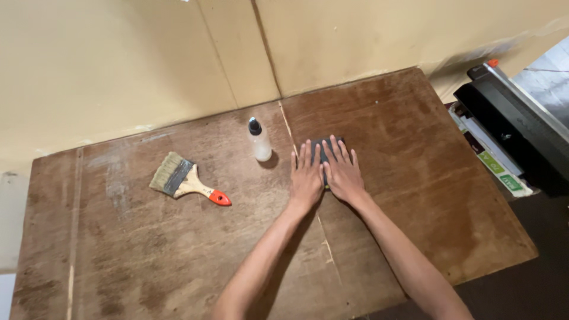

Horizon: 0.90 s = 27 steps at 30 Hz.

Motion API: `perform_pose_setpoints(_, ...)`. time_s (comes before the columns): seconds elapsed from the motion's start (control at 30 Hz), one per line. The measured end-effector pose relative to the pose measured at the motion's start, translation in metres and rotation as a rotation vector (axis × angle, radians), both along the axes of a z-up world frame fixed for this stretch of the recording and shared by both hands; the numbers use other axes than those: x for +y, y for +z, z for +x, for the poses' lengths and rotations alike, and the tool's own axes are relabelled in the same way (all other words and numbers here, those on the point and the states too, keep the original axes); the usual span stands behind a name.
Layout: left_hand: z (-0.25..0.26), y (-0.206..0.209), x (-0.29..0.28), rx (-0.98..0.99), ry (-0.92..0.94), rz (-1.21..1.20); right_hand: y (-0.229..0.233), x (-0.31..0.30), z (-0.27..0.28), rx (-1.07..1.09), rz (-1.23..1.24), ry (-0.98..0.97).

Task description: The person sands a wooden surface using a sanding block while occasionally applying liquid from a spray bottle.

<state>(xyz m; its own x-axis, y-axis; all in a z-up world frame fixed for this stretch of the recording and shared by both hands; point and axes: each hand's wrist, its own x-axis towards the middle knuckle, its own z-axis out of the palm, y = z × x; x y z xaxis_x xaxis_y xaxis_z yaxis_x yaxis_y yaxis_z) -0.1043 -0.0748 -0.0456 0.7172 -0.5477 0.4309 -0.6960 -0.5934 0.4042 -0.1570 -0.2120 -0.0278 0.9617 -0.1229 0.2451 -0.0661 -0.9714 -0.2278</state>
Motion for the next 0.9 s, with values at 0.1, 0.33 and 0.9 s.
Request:
perform_pose_setpoints(0.1, 0.040, -0.009, -0.021, -0.033, 0.051, 0.059, -0.007, -0.019, 0.039, -0.002, -0.003, -0.004)
perform_pose_setpoints(0.33, 0.130, -0.013, -0.064, 0.004, 0.108, 0.154, -0.012, -0.056, 0.133, 0.035, 0.021, -0.036)
perform_pose_setpoints(0.9, 0.153, -0.017, -0.074, 0.093, 0.089, 0.129, -0.002, -0.057, 0.150, 0.097, 0.034, -0.072)
